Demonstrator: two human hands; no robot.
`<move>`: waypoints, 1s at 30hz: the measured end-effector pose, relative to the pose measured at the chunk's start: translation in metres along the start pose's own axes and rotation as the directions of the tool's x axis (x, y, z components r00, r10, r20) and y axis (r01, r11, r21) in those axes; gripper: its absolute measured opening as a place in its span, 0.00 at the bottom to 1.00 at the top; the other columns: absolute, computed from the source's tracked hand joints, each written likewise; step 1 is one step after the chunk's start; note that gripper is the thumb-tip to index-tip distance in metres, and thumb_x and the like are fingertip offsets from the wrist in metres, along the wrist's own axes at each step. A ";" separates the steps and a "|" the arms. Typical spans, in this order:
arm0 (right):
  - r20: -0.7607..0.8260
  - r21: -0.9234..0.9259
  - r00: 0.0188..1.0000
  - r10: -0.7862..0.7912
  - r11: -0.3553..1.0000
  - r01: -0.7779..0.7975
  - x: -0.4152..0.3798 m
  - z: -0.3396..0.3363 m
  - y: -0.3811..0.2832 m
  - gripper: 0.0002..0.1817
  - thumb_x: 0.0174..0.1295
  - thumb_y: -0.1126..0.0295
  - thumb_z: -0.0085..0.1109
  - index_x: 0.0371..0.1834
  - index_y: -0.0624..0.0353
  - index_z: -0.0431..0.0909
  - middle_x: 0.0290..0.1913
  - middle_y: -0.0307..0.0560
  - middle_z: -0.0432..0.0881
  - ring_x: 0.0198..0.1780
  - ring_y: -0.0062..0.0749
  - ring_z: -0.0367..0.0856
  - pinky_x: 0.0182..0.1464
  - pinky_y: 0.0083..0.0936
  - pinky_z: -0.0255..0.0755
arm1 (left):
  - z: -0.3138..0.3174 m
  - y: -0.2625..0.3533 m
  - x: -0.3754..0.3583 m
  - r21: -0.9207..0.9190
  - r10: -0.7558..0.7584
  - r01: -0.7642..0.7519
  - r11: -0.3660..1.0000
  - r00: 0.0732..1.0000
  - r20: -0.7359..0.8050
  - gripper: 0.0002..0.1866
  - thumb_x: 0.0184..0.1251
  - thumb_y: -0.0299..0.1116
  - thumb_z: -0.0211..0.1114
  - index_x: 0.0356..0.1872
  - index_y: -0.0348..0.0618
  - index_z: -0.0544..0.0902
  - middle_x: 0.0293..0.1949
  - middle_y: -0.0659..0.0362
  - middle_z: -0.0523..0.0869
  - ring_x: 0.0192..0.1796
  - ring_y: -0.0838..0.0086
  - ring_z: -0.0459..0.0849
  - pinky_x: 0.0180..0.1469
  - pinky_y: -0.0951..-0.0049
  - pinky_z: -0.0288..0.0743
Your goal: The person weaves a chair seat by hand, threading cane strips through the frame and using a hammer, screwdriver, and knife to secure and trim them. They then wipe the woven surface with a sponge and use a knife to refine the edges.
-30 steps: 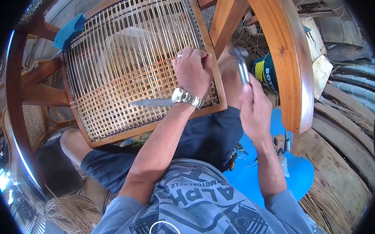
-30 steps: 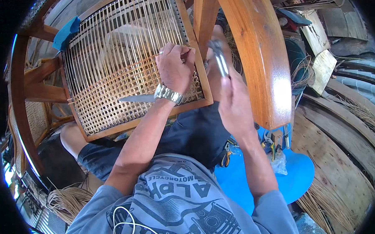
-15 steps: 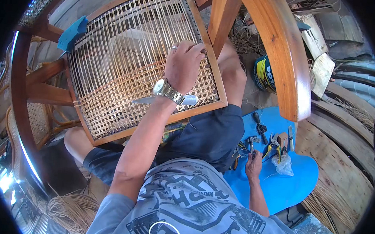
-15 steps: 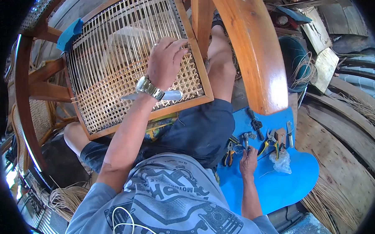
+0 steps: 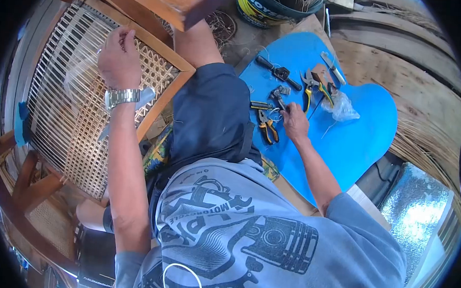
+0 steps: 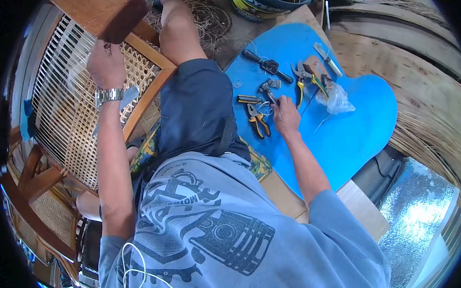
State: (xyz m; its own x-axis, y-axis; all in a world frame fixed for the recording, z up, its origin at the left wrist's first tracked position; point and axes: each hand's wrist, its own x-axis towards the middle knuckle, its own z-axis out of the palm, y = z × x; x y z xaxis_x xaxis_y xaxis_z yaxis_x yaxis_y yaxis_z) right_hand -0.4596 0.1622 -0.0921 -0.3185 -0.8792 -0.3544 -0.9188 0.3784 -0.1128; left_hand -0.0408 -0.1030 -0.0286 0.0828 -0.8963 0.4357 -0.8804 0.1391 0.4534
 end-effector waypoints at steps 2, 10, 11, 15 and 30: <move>-0.033 0.043 0.999 -0.009 0.999 0.011 -0.003 0.004 0.000 0.15 0.68 0.59 0.64 0.47 0.56 0.74 0.46 0.54 0.81 0.47 0.58 0.82 0.45 0.51 0.75 | 0.003 -0.002 -0.002 0.075 0.026 -0.025 0.997 1.000 -0.008 0.09 0.71 0.40 0.67 0.42 0.48 0.88 0.36 0.58 0.91 0.41 0.61 0.89 0.47 0.60 0.80; 0.085 0.031 0.996 -0.030 0.999 0.027 0.008 -0.006 -0.003 0.18 0.67 0.60 0.65 0.51 0.60 0.75 0.49 0.60 0.83 0.52 0.64 0.81 0.50 0.53 0.74 | -0.014 0.013 -0.009 -0.458 -0.402 0.521 0.721 0.852 0.336 0.15 0.73 0.43 0.65 0.53 0.47 0.87 0.48 0.51 0.91 0.47 0.55 0.89 0.50 0.57 0.81; 0.115 -0.025 0.988 -0.105 0.994 0.108 0.011 -0.007 0.007 0.19 0.67 0.59 0.66 0.52 0.61 0.76 0.52 0.61 0.82 0.53 0.63 0.80 0.52 0.52 0.75 | -0.015 0.008 -0.017 -0.395 -0.317 0.391 0.831 0.917 0.242 0.19 0.70 0.43 0.67 0.56 0.45 0.84 0.53 0.47 0.88 0.54 0.52 0.87 0.57 0.54 0.78; 0.031 -0.132 0.961 -0.274 0.952 0.275 0.032 -0.024 0.003 0.23 0.68 0.63 0.65 0.62 0.64 0.75 0.57 0.61 0.80 0.56 0.58 0.81 0.58 0.47 0.75 | -0.066 0.002 -0.077 -0.063 -0.189 0.195 0.979 0.978 0.094 0.32 0.69 0.49 0.69 0.66 0.36 0.76 0.71 0.45 0.74 0.75 0.49 0.68 0.74 0.49 0.62; -0.235 0.344 0.529 -0.815 0.440 0.830 0.027 -0.104 -0.343 0.15 0.73 0.69 0.60 0.59 0.61 0.80 0.50 0.52 0.82 0.51 0.44 0.81 0.52 0.38 0.75 | -0.184 -0.065 -0.164 0.285 -0.460 0.447 0.848 0.887 -0.022 0.34 0.73 0.54 0.64 0.69 0.37 0.74 0.72 0.45 0.71 0.77 0.47 0.65 0.73 0.46 0.61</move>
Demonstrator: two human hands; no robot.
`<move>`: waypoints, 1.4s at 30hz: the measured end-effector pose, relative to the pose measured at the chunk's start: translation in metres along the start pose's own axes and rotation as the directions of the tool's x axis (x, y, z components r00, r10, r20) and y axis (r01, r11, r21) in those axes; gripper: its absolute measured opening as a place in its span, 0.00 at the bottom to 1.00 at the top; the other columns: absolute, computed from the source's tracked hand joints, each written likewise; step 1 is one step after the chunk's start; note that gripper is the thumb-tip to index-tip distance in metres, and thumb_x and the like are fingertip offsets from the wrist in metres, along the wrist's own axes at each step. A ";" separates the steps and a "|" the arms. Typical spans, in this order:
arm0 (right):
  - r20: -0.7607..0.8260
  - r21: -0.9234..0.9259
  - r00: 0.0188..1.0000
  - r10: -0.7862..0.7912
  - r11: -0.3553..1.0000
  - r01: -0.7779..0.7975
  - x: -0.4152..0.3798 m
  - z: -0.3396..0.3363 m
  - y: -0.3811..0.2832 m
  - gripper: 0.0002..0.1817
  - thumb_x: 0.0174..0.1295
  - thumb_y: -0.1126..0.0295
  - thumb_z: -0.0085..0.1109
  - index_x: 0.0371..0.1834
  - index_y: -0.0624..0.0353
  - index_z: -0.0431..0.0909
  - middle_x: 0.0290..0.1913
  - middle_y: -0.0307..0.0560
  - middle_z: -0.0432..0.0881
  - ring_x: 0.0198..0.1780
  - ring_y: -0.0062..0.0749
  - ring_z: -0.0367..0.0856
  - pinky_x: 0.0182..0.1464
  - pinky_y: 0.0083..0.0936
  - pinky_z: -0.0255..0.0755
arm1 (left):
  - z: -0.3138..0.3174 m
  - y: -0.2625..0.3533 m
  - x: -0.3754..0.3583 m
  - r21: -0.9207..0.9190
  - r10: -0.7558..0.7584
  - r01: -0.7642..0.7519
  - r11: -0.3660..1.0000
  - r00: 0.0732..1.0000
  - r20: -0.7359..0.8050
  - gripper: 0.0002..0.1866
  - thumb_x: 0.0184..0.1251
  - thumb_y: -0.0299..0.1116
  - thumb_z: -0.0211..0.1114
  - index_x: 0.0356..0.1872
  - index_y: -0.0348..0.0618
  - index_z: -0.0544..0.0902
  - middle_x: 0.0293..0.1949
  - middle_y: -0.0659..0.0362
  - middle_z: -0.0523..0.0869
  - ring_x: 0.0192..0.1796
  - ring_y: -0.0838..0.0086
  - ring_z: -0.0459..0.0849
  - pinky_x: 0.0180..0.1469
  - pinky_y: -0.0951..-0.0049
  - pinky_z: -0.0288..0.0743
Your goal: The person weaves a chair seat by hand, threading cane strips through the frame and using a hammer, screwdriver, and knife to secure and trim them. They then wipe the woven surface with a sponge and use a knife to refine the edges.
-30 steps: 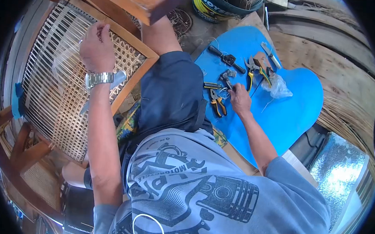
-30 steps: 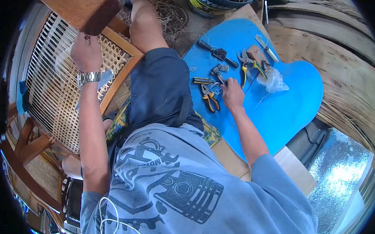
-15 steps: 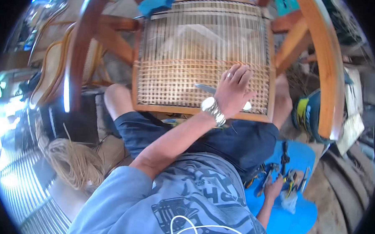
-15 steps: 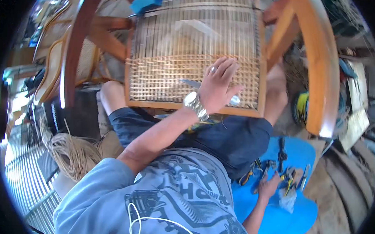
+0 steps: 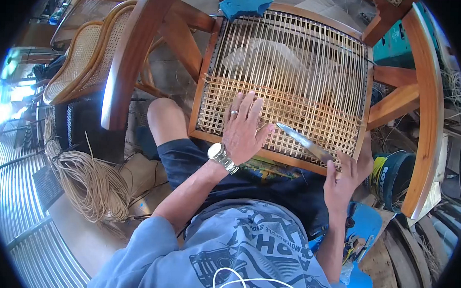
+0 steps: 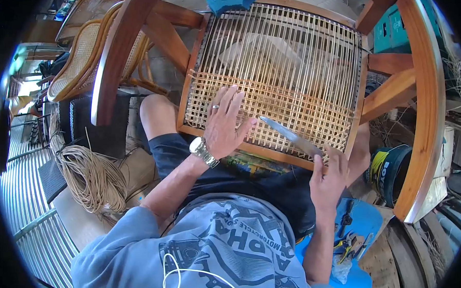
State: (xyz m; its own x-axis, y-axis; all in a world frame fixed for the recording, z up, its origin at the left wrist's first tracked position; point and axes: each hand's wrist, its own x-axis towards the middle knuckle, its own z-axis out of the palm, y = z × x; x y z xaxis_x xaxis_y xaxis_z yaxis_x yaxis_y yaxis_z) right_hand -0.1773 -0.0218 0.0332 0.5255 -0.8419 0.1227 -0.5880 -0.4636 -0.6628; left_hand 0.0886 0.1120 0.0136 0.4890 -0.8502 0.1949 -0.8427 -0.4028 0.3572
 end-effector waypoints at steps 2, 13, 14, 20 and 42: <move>0.077 -0.282 0.989 -0.126 0.949 0.143 0.011 0.007 0.002 0.16 0.70 0.68 0.63 0.58 0.60 0.80 0.51 0.52 0.82 0.53 0.50 0.81 0.55 0.44 0.74 | 0.001 -0.011 0.005 0.043 0.001 -0.004 0.999 0.997 0.075 0.33 0.72 0.53 0.65 0.68 0.37 0.75 0.72 0.46 0.71 0.75 0.50 0.67 0.73 0.46 0.61; -0.021 0.007 0.957 0.291 0.957 -0.291 0.004 -0.020 0.006 0.12 0.72 0.74 0.61 0.55 0.67 0.80 0.47 0.54 0.82 0.48 0.40 0.84 0.52 0.31 0.78 | -0.038 -0.091 0.053 0.007 -0.040 0.040 0.999 0.999 -0.032 0.23 0.69 0.37 0.69 0.60 0.35 0.81 0.62 0.44 0.83 0.66 0.47 0.78 0.70 0.53 0.70; -0.061 0.072 0.933 0.355 0.934 -0.351 0.002 -0.029 0.012 0.13 0.73 0.73 0.60 0.56 0.67 0.80 0.48 0.54 0.82 0.50 0.38 0.84 0.54 0.30 0.78 | -0.036 -0.093 0.049 0.064 0.015 -0.016 0.998 1.000 0.006 0.22 0.68 0.37 0.70 0.59 0.35 0.81 0.61 0.46 0.84 0.66 0.48 0.78 0.70 0.53 0.70; -0.488 0.401 0.725 0.486 0.863 -0.308 0.003 -0.085 0.025 0.17 0.79 0.70 0.49 0.64 0.67 0.76 0.57 0.51 0.83 0.55 0.34 0.83 0.60 0.28 0.75 | -0.049 -0.078 0.035 -0.158 -0.018 0.009 0.987 0.998 -0.055 0.20 0.71 0.32 0.68 0.60 0.32 0.80 0.63 0.44 0.82 0.70 0.48 0.75 0.74 0.52 0.66; -0.059 0.282 0.956 0.287 0.924 -0.260 0.002 0.001 0.078 0.28 0.84 0.55 0.37 0.67 0.71 0.73 0.63 0.59 0.80 0.66 0.47 0.77 0.70 0.33 0.67 | 0.012 0.015 -0.014 -0.008 0.159 -0.159 0.987 0.984 0.080 0.33 0.73 0.46 0.66 0.70 0.32 0.73 0.76 0.41 0.67 0.79 0.44 0.61 0.78 0.47 0.57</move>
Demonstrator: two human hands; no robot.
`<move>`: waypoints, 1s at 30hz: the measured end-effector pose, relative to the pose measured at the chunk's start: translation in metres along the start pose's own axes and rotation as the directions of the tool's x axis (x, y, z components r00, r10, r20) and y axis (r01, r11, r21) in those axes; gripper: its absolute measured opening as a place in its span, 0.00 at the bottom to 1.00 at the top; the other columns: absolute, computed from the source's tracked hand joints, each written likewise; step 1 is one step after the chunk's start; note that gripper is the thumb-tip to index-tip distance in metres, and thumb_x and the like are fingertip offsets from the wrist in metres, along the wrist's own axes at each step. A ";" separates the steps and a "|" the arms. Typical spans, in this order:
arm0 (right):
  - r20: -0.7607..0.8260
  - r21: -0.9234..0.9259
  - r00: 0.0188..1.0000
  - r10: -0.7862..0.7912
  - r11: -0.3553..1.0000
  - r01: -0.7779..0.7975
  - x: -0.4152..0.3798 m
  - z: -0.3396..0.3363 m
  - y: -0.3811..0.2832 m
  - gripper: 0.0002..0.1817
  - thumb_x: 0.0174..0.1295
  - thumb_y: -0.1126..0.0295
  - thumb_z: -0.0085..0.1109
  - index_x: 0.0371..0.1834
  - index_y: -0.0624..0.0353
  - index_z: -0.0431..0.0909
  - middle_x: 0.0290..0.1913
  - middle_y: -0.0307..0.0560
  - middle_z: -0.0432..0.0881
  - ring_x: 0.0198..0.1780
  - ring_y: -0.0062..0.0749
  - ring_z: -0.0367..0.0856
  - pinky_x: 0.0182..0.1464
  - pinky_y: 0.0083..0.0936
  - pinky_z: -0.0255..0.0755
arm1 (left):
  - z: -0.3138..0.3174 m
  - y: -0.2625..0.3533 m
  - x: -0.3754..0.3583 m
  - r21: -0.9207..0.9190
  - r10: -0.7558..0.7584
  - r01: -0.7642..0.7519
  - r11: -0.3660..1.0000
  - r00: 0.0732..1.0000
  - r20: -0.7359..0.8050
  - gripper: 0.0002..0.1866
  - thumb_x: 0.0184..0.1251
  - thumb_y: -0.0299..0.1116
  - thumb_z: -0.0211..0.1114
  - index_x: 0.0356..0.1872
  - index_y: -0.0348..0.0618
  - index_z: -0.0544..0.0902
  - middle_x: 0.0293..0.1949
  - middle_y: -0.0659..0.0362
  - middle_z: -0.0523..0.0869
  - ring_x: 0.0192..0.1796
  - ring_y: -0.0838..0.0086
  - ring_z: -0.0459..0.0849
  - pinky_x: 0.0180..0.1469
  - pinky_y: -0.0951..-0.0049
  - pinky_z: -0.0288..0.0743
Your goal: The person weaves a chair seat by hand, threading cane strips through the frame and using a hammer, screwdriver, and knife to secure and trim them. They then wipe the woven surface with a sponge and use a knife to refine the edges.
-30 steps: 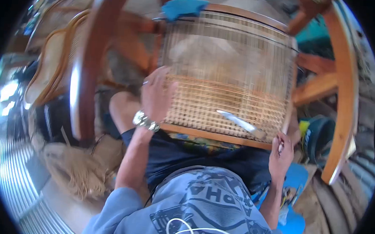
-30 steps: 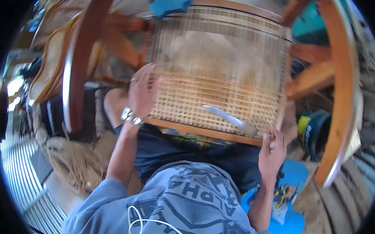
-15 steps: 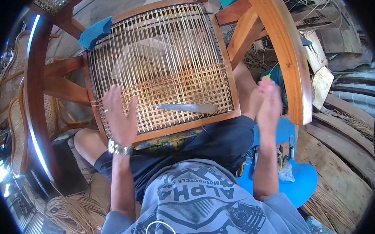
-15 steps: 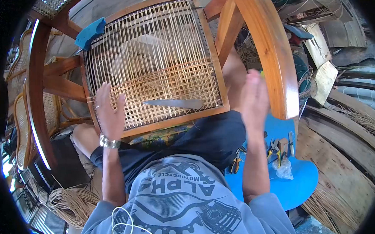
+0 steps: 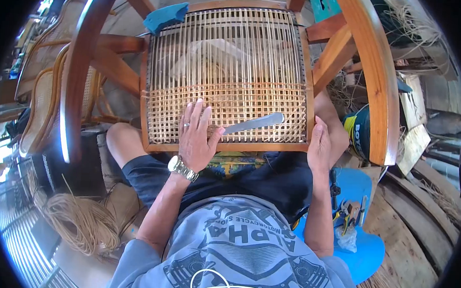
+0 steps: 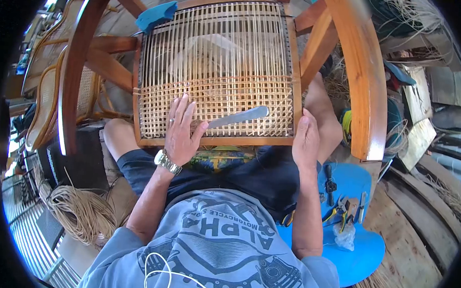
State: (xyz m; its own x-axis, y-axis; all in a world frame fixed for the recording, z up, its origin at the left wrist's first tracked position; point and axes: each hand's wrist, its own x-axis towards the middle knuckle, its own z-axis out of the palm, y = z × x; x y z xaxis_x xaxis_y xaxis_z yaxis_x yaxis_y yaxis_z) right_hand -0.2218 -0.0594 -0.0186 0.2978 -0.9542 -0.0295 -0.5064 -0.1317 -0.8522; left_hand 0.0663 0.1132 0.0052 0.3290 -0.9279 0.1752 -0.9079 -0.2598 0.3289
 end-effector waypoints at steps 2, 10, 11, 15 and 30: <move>0.031 -0.006 0.999 0.041 0.999 -0.041 -0.004 0.000 0.012 0.29 0.84 0.54 0.37 0.68 0.71 0.72 0.64 0.59 0.79 0.67 0.46 0.76 0.70 0.34 0.66 | 0.000 0.002 -0.005 -0.027 -0.011 0.010 1.000 0.999 -0.041 0.29 0.73 0.44 0.67 0.67 0.36 0.76 0.75 0.42 0.69 0.79 0.45 0.62 0.78 0.48 0.58; -0.135 -0.169 0.987 -0.083 0.984 0.059 -0.028 0.011 -0.008 0.25 0.83 0.59 0.40 0.67 0.71 0.72 0.61 0.62 0.79 0.66 0.50 0.76 0.70 0.37 0.66 | 0.013 0.021 0.007 -0.125 0.003 -0.011 0.992 0.998 -0.063 0.13 0.63 0.34 0.73 0.49 0.50 0.90 0.68 0.55 0.80 0.76 0.51 0.69 0.73 0.50 0.64; -0.153 -0.124 0.984 -0.088 0.990 0.070 -0.032 0.011 -0.011 0.23 0.82 0.61 0.44 0.68 0.71 0.71 0.62 0.62 0.78 0.65 0.52 0.75 0.70 0.38 0.66 | 0.011 0.017 0.008 -0.135 -0.003 -0.006 0.991 0.998 -0.062 0.12 0.63 0.34 0.72 0.48 0.49 0.89 0.67 0.56 0.80 0.76 0.50 0.69 0.73 0.50 0.64; -0.149 -0.213 0.967 -0.207 0.962 0.173 -0.040 0.006 -0.052 0.22 0.76 0.69 0.56 0.68 0.70 0.71 0.59 0.60 0.77 0.61 0.48 0.78 0.62 0.37 0.73 | -0.003 0.005 0.008 -0.211 -0.034 0.029 0.977 0.999 -0.020 0.07 0.64 0.32 0.71 0.42 0.45 0.86 0.61 0.55 0.83 0.71 0.53 0.74 0.69 0.53 0.67; 0.463 0.545 0.886 0.003 0.787 -0.288 -0.039 0.091 -0.127 0.18 0.80 0.55 0.53 0.51 0.62 0.80 0.41 0.42 0.81 0.33 0.21 0.78 0.37 0.22 0.72 | -0.023 -0.006 -0.009 -0.855 -0.063 0.518 -0.008 0.853 0.518 0.07 0.76 0.28 0.66 0.50 0.38 0.83 0.45 0.63 0.87 0.45 0.82 0.84 0.52 0.75 0.81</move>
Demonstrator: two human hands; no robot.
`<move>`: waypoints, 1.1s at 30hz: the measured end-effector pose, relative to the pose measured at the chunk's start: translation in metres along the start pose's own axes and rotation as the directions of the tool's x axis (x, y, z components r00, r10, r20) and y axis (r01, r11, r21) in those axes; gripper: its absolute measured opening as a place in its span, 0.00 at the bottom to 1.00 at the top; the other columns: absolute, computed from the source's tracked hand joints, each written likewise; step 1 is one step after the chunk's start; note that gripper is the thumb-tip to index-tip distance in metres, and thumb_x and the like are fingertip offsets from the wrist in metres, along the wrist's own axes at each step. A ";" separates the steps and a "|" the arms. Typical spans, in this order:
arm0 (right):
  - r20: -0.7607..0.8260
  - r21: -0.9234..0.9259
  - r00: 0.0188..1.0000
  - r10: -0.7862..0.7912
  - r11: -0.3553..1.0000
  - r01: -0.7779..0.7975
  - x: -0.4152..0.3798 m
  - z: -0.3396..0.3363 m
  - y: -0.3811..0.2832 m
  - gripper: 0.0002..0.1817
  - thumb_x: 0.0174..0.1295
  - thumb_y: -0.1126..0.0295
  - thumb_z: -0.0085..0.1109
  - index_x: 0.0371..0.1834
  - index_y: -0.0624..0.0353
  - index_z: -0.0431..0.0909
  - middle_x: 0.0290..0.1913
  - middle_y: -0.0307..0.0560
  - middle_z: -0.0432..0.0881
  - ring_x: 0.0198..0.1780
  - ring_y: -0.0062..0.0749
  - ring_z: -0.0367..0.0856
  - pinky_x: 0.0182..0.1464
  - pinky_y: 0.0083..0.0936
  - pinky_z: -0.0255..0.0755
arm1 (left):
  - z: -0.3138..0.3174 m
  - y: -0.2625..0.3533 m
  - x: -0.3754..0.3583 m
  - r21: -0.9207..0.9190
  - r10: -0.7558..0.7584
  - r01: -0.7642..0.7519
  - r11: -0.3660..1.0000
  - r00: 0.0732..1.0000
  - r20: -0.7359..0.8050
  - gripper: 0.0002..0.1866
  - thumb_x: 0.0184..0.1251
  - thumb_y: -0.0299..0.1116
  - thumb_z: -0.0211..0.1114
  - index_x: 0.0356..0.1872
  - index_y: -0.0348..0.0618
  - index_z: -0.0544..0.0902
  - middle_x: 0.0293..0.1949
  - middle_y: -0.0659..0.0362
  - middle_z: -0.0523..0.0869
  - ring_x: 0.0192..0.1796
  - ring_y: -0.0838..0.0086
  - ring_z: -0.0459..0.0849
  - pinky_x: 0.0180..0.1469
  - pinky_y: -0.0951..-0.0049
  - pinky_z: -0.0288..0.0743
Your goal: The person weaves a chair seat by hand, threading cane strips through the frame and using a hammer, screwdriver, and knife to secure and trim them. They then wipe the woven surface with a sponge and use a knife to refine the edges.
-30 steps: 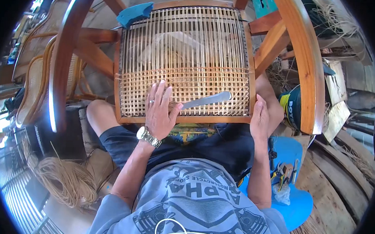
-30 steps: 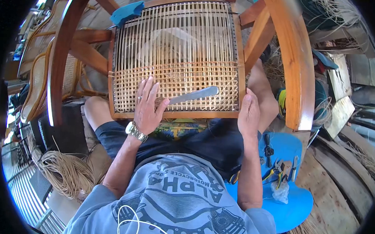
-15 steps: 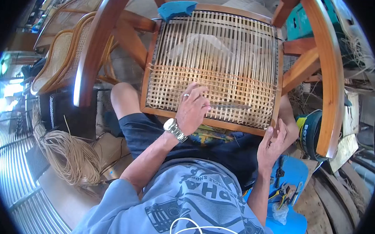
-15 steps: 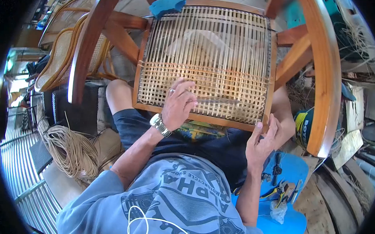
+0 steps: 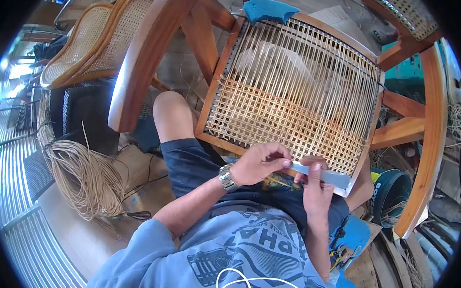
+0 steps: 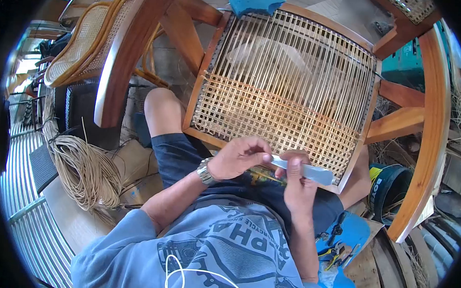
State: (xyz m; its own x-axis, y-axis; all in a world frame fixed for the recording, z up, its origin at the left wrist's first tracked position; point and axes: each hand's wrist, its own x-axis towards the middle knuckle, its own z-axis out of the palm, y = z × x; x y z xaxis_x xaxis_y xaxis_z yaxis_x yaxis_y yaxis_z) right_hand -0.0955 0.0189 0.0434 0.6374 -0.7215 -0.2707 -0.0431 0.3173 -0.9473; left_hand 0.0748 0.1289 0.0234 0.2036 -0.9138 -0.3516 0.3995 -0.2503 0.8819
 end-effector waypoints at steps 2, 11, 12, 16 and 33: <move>-0.152 0.071 0.985 0.076 0.995 -0.066 0.008 -0.010 -0.010 0.22 0.83 0.53 0.44 0.42 0.58 0.79 0.30 0.41 0.81 0.30 0.21 0.78 0.34 0.20 0.71 | -0.015 0.024 -0.015 0.445 0.156 -0.046 0.894 0.964 -0.213 0.11 0.72 0.28 0.69 0.52 0.42 0.85 0.46 0.63 0.88 0.45 0.81 0.85 0.51 0.76 0.81; -0.393 -0.773 0.896 -0.208 0.602 -0.199 -0.013 -0.115 -0.020 0.18 0.80 0.59 0.49 0.52 0.65 0.79 0.34 0.60 0.83 0.38 0.51 0.84 0.42 0.40 0.75 | -0.158 -0.007 -0.035 0.395 0.243 0.083 0.915 0.668 -0.703 0.20 0.82 0.43 0.61 0.60 0.34 0.79 0.51 0.61 0.84 0.52 0.79 0.80 0.56 0.77 0.74; -0.423 -0.769 0.865 -0.269 0.612 -0.186 -0.016 -0.125 -0.022 0.18 0.81 0.58 0.50 0.52 0.65 0.79 0.34 0.56 0.83 0.37 0.45 0.84 0.41 0.37 0.75 | -0.164 -0.010 -0.034 0.248 0.106 0.093 0.964 0.724 -0.682 0.22 0.83 0.45 0.59 0.60 0.34 0.79 0.52 0.60 0.83 0.54 0.78 0.79 0.58 0.77 0.73; -0.692 -0.430 0.712 -0.118 0.859 -0.276 -0.022 -0.182 0.002 0.19 0.81 0.57 0.50 0.53 0.65 0.80 0.34 0.44 0.82 0.36 0.27 0.81 0.40 0.29 0.74 | -0.163 -0.016 -0.010 0.264 -0.025 0.239 0.934 0.784 -0.620 0.35 0.85 0.57 0.46 0.67 0.29 0.76 0.62 0.54 0.83 0.59 0.72 0.80 0.62 0.73 0.73; -0.252 0.633 0.862 -0.440 0.598 0.491 0.008 -0.201 -0.134 0.30 0.79 0.46 0.48 0.62 0.67 0.72 0.55 0.57 0.83 0.47 0.40 0.86 0.36 0.32 0.79 | -0.138 -0.007 0.002 0.168 -0.116 0.340 0.925 0.675 -0.729 0.43 0.81 0.66 0.45 0.65 0.28 0.79 0.59 0.50 0.86 0.61 0.67 0.83 0.66 0.68 0.73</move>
State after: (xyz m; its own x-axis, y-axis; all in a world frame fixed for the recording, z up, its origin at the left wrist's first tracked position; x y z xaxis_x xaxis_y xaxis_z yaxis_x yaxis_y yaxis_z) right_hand -0.2393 -0.1536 0.1338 0.3740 -0.9167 0.1405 0.7744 0.2253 -0.5911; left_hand 0.1956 0.1728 -0.0273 0.7424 -0.3543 -0.5686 0.2890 -0.5963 0.7489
